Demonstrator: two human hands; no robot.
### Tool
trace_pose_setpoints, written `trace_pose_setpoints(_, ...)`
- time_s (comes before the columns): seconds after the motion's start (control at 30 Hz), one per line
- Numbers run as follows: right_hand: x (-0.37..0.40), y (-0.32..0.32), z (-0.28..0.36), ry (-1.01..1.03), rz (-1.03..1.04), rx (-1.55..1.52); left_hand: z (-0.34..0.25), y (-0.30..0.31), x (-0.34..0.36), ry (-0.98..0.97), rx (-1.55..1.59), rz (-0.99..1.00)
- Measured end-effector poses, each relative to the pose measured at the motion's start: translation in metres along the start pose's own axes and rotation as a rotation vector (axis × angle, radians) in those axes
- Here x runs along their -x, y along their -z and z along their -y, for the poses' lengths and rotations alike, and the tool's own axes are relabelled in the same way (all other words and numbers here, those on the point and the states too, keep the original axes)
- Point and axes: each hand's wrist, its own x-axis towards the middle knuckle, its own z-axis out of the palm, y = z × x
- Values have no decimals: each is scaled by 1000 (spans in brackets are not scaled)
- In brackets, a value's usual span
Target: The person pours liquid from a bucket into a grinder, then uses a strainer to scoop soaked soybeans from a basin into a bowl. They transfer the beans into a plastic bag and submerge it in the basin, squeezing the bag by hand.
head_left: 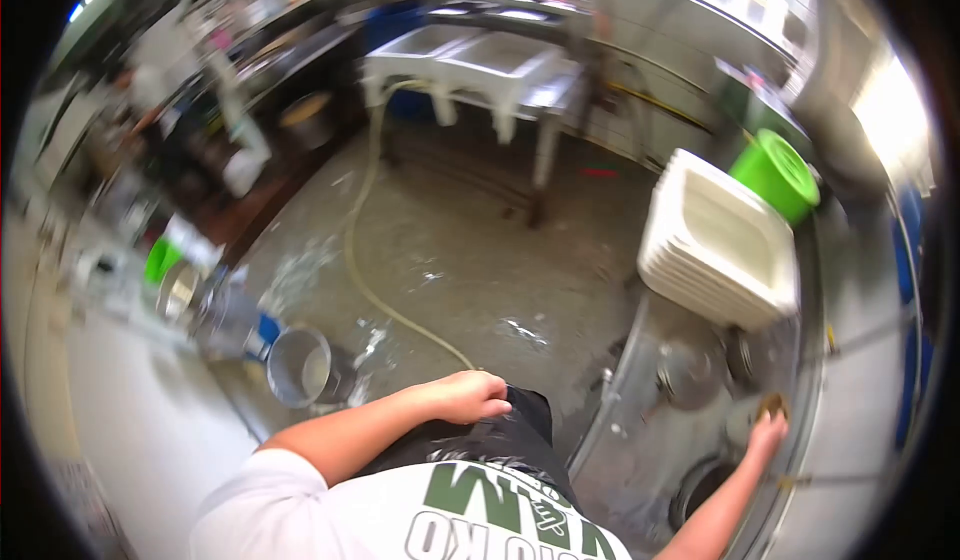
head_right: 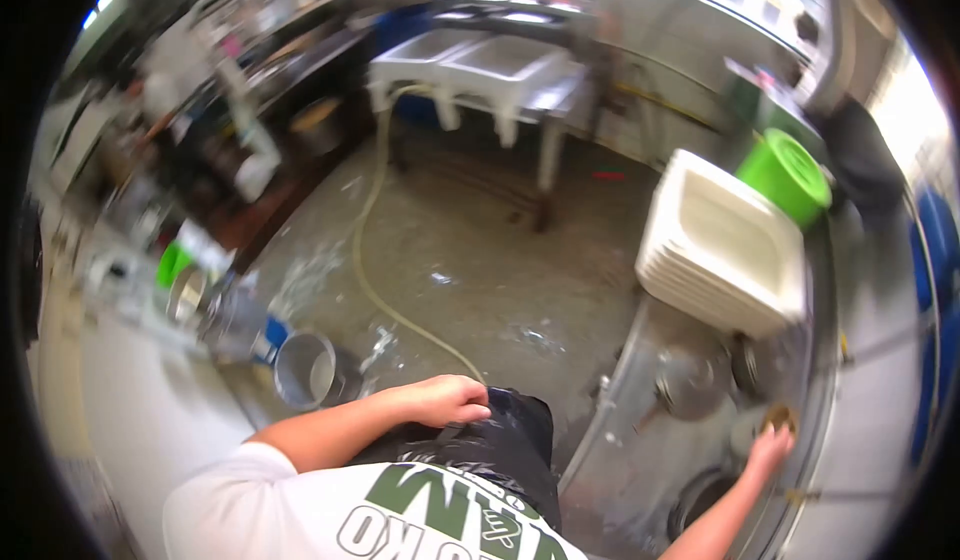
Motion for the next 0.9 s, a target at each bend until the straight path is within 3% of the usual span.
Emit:
trace_pose_setpoints(0.03,7,2,19,76,-97,-16,5,1,11,18,12,-14)
trace_pose_setpoints(0.1,24,-2,65,126,56,-447,21,1,29,82,54,-43)
trace_pose_setpoints(0.17,69,28,165,206,113,-613,39,0,37,106,78,-28)
trace_pose_setpoints(0.2,87,17,192,244,194,-686,44,3,40,111,100,-53)
trace_pose_setpoints(0.23,113,54,249,252,367,-706,49,5,43,102,109,-59)
trace_pose_setpoints(0.3,162,62,322,274,580,-886,61,12,48,100,141,-93)
trace_pose_setpoints(0.33,182,43,338,326,711,-905,69,18,50,87,172,-97)
trace_pose_setpoints(0.4,222,62,401,685,775,-752,92,29,58,80,218,-125)
trace_pose_setpoints(0.53,273,53,487,891,1117,-504,153,64,84,75,260,-247)
trace_pose_setpoints(0.63,297,8,528,802,1219,-411,210,93,115,115,323,-358)
trace_pose_setpoints(0.73,296,-52,548,971,1342,-112,270,111,146,160,362,-469)
trace_pose_setpoints(0.8,292,-103,540,872,1422,-58,295,136,178,346,353,-483)
trace_pose_setpoints(0.87,281,-157,542,623,1545,-49,333,138,195,342,316,-540)
trace_pose_setpoints(0.9,284,-98,593,701,1468,71,338,148,210,394,378,-554)
